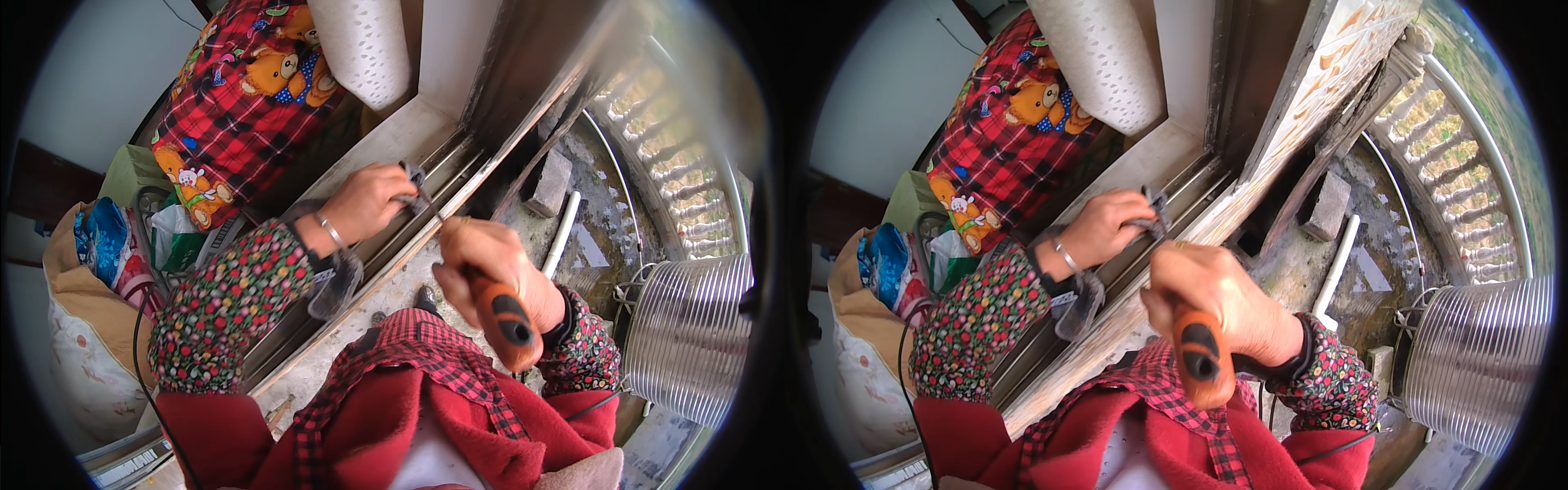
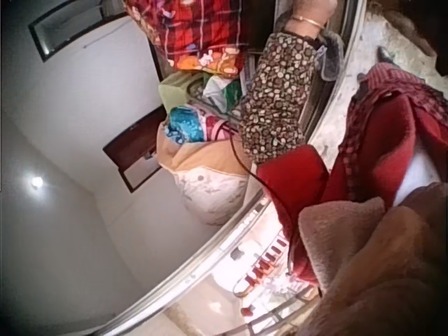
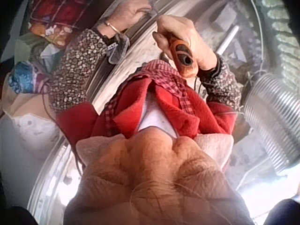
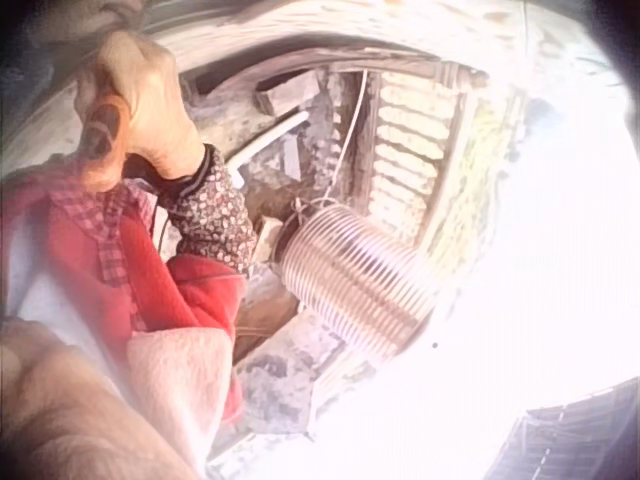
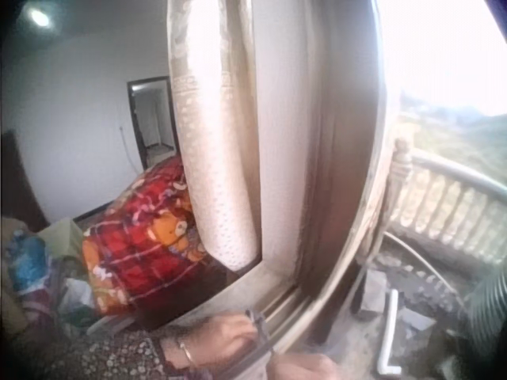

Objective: The person cleans a window frame track using a cloth and a screwdriver. They repeatedly wipe the track and use the screwdriver to scrape debris from the groove, alternating between wiping and scraping along the length of the frame.

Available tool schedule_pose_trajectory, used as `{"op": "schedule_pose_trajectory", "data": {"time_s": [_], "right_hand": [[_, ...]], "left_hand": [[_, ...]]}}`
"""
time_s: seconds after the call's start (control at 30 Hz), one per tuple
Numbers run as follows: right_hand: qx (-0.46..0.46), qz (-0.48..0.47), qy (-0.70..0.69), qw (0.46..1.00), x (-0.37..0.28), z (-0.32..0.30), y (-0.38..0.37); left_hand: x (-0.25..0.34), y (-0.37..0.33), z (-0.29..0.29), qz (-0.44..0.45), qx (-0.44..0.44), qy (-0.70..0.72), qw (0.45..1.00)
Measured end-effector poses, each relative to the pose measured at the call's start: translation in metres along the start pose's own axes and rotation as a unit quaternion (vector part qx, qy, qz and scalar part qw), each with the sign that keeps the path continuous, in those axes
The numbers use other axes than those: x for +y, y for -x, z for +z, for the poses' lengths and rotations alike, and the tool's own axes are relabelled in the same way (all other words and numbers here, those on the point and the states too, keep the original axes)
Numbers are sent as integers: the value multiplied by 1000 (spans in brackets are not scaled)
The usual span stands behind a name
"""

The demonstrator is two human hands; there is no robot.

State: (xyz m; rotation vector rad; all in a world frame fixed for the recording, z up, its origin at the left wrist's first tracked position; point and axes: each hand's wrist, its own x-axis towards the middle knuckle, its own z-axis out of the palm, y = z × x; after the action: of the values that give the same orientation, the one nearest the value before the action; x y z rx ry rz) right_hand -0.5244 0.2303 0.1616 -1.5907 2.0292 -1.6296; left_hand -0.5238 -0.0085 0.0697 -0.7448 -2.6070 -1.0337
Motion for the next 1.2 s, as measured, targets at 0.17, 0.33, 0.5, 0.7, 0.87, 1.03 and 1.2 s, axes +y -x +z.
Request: {"op": "schedule_pose_trajectory", "data": {"time_s": [0.17, 0.33, 0.5, 0.7, 0.87, 1.03, 1.2], "right_hand": [[41, -4, 1, 999, 20, -32, -10], [129, -26, -22, 991, -4, -36, 4], [128, -44, -302, 944, -40, -7, 23], [-1, -50, -405, 913, -46, 65, 31], [-15, 4, -401, 916, -31, 93, 39], [11, 62, -419, 906, -29, 77, 49], [115, 113, -368, 916, -18, 35, 55]], "left_hand": [[-4, -70, 15, -3, 32, 9, 999], [38, -69, -31, -81, 65, 88, 991], [103, 29, -113, -92, 18, 40, 995], [146, 137, -137, -198, -21, 60, 978], [113, 191, -107, -231, -41, -86, 968], [89, 179, -80, -174, -70, -88, 978], [55, 115, -45, -119, -68, -92, 986]]}}
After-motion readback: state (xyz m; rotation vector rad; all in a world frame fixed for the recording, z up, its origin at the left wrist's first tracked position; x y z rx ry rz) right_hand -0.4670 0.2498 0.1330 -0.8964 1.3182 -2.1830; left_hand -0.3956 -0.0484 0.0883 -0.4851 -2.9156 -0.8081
